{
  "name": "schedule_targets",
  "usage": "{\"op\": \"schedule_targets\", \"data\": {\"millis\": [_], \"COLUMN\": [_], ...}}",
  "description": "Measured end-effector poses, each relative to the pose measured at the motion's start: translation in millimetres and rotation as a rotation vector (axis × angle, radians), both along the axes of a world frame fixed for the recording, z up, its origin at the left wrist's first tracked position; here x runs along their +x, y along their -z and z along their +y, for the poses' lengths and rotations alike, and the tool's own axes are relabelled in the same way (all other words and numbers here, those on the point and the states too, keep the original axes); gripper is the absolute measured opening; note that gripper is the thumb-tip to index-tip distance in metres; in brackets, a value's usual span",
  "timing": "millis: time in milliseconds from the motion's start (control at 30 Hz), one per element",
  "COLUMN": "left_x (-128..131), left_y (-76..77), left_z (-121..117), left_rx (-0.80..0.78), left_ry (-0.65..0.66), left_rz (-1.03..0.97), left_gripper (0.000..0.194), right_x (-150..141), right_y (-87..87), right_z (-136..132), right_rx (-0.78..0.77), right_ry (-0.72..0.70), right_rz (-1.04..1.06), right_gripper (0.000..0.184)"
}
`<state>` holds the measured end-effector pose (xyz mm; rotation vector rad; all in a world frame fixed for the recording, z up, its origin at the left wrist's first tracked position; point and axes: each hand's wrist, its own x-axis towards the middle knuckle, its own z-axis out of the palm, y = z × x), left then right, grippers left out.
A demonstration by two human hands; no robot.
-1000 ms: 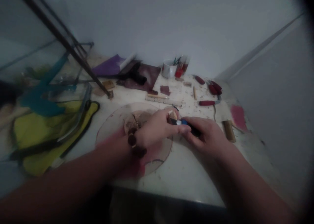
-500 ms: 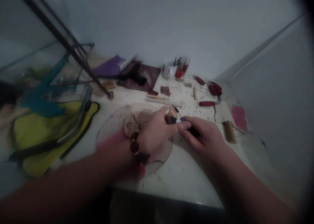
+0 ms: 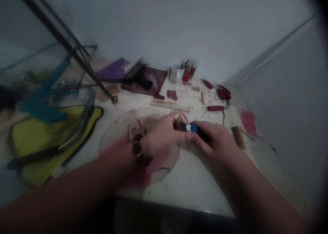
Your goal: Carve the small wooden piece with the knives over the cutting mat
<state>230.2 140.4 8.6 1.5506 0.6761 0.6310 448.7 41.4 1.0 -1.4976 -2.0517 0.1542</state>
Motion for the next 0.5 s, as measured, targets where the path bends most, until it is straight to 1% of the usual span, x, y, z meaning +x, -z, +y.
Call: {"op": "schedule_targets", "data": {"millis": [67,167,233,400,500], "left_x": [1.2,2.0,1.4,-0.7,-0.8], "left_y": [-0.8,-1.9,-2.1,0.5,3.3], "left_z": [2.8,5.2,5.5,4.2,3.3], "left_rx": [0.021,0.046,0.046,0.034,0.039], "left_ry": [0.026,0.029,0.019,-0.011,-0.061], "left_rz": [-0.002,-0.001,0.006,0.025,0.022], "left_gripper": [0.044,0.044,0.044,0.041,0.040], "right_x": [0.4,-0.2,-0.5,-0.8,-1.8], "right_y": [-0.5,-1.1,-1.2,-1.3,-1.6], "right_z": [0.2,0.6,0.9,1.4,1.8], "right_rx": [-0.028,-0.056,-0.061,-0.057,-0.039], "right_ry": [0.001,-0.006,-0.008,-0.012,-0.021], "right_rz": [0.017,0.039,0.031,0.020,0.022], "right_gripper": [0.032,0.029,0.028,0.032,0.031]}}
